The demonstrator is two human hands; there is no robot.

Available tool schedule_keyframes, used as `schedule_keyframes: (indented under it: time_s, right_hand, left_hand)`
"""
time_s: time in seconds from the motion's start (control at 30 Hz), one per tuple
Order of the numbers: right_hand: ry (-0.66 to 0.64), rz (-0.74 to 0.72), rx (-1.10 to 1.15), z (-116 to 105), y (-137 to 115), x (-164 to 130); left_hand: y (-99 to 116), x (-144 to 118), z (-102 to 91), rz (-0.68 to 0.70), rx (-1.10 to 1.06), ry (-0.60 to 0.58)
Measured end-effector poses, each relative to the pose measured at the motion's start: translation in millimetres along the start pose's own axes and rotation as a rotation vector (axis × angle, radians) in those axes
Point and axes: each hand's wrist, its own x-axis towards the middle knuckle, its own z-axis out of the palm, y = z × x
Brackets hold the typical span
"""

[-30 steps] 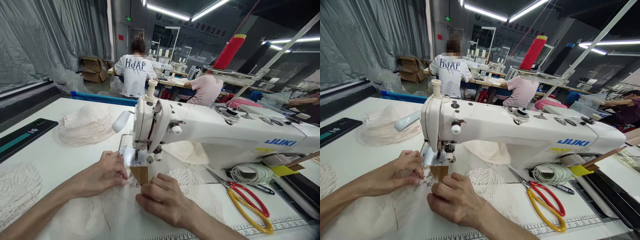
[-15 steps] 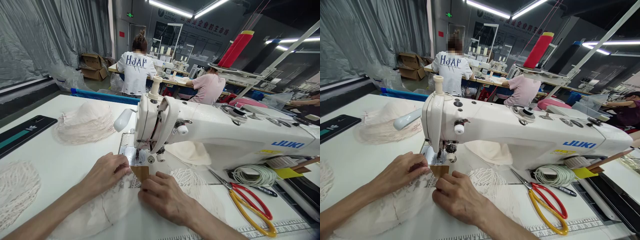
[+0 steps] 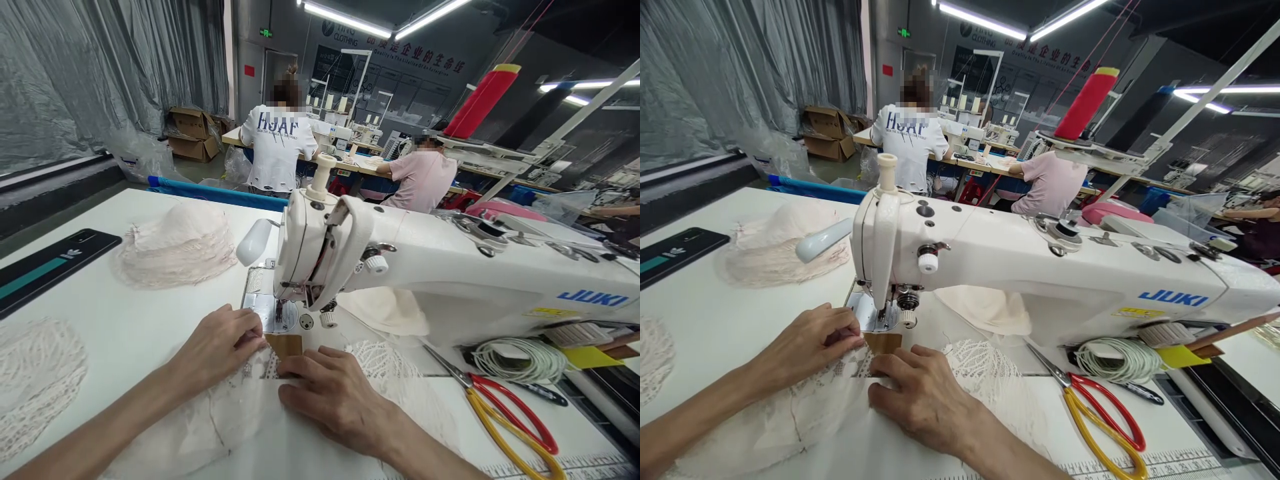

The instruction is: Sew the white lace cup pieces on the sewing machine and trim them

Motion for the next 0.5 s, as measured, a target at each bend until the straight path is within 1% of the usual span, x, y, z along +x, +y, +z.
schedule_keyframes:
  time_s: [0.1,0.23,0.5]
  right_hand:
    - [-0.002,-0.001,0.003,0.3,0.6,-0.3]
    - [0.002,0.000,0.019,1.0,1.2,0.0]
    - [-0.020,0.011,0.010,0.3,2.2,-0.4]
  left_hand:
    - [3.1,0.1,-1.3,-0.031,-0.015,0.001]
    - [3.5,1.4,-1.5,-0.039,-0.012,-0.002]
    - [2.6,-0.1,2.9,-0.010,0.018,0.008]
